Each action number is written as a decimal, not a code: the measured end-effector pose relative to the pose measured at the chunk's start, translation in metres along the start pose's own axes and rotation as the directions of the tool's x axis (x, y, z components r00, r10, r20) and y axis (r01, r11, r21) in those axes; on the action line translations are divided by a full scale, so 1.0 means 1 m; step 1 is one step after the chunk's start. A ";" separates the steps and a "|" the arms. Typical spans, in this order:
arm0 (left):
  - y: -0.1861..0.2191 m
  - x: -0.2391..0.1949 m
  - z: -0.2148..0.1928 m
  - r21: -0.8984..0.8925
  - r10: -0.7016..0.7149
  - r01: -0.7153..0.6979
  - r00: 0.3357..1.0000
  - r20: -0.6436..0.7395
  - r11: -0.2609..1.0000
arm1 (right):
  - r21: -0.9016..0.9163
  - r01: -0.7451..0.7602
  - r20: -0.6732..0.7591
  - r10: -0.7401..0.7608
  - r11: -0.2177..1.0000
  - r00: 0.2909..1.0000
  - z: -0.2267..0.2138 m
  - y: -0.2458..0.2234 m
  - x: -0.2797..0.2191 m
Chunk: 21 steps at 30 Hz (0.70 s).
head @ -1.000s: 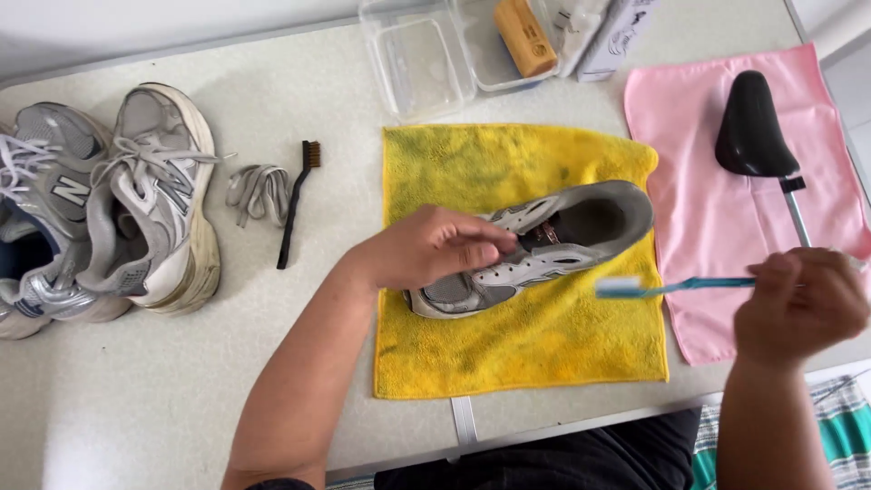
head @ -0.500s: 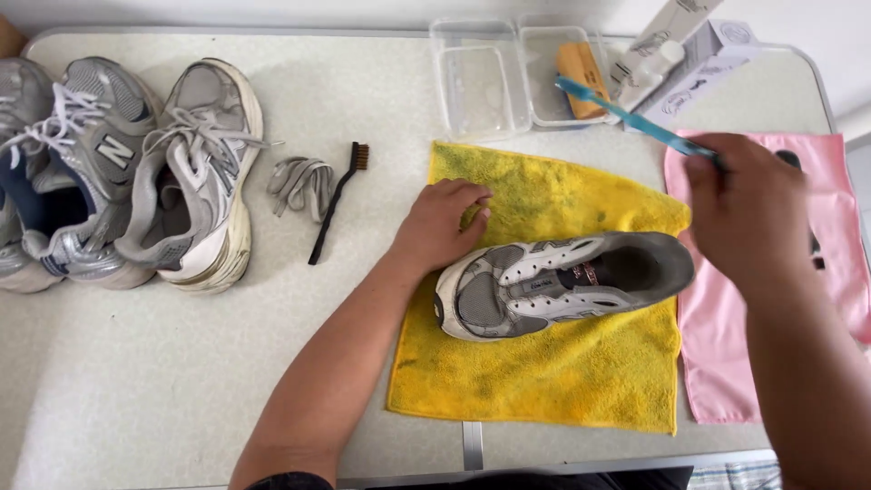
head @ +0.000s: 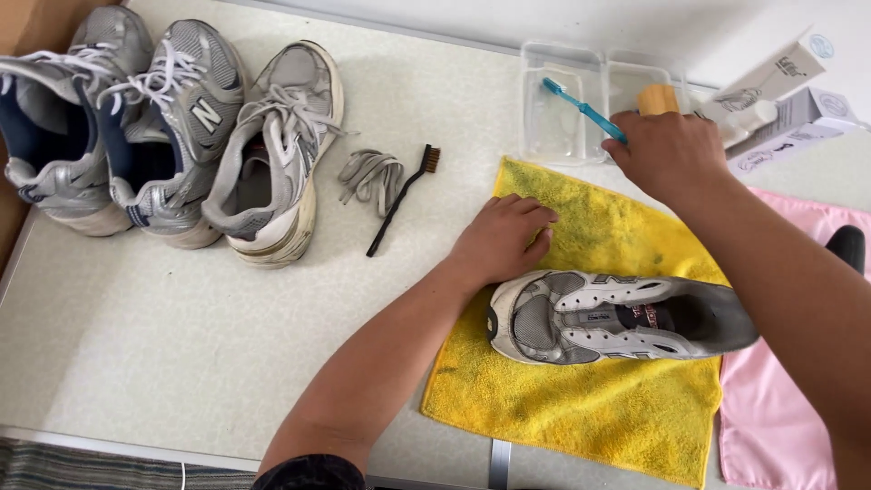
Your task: The person scrubs the upper and sole of a white sneaker using a toothbrush and cleaning solution. They then wipe the shoe with a yellow towel, remove the laces, and scrub the laces separately with the toothbrush.
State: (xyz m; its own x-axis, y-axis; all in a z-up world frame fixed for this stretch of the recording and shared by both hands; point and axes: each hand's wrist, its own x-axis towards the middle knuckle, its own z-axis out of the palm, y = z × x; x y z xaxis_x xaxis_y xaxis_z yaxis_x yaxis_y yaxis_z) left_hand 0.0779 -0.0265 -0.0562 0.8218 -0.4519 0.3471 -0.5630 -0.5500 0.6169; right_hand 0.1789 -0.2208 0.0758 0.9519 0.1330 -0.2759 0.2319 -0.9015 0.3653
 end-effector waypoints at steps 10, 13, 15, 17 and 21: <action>0.000 0.001 -0.004 -0.018 -0.020 0.021 0.998 0.051 1.000 | 0.192 0.363 -0.575 -0.195 0.912 0.794 0.017 0.083 -0.075; 0.006 0.002 -0.006 -0.002 0.028 -0.028 0.996 0.083 1.000 | 0.681 0.439 -0.591 0.087 0.586 0.802 0.077 0.099 -0.152; 0.015 0.000 -0.019 -0.081 -0.035 0.045 0.992 0.118 0.996 | 0.626 0.187 -0.574 0.285 0.757 0.768 0.129 0.102 -0.204; 0.057 0.007 -0.050 -0.053 -0.012 0.026 0.969 0.247 0.998 | 0.594 0.036 -0.505 0.337 0.804 0.795 0.164 0.083 -0.257; 0.121 0.009 -0.083 0.056 -0.164 0.179 0.671 0.723 0.982 | 0.331 -0.648 0.535 0.429 0.685 0.727 0.146 0.047 -0.326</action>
State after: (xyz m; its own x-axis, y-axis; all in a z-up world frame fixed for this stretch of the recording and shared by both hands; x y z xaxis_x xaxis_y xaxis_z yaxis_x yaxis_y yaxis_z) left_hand 0.0243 -0.0391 0.0801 0.5803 -0.7209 -0.3788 -0.4108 -0.6608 0.6282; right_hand -0.1500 -0.3665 0.0534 0.6848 -0.5108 -0.5198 -0.5246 -0.8406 0.1349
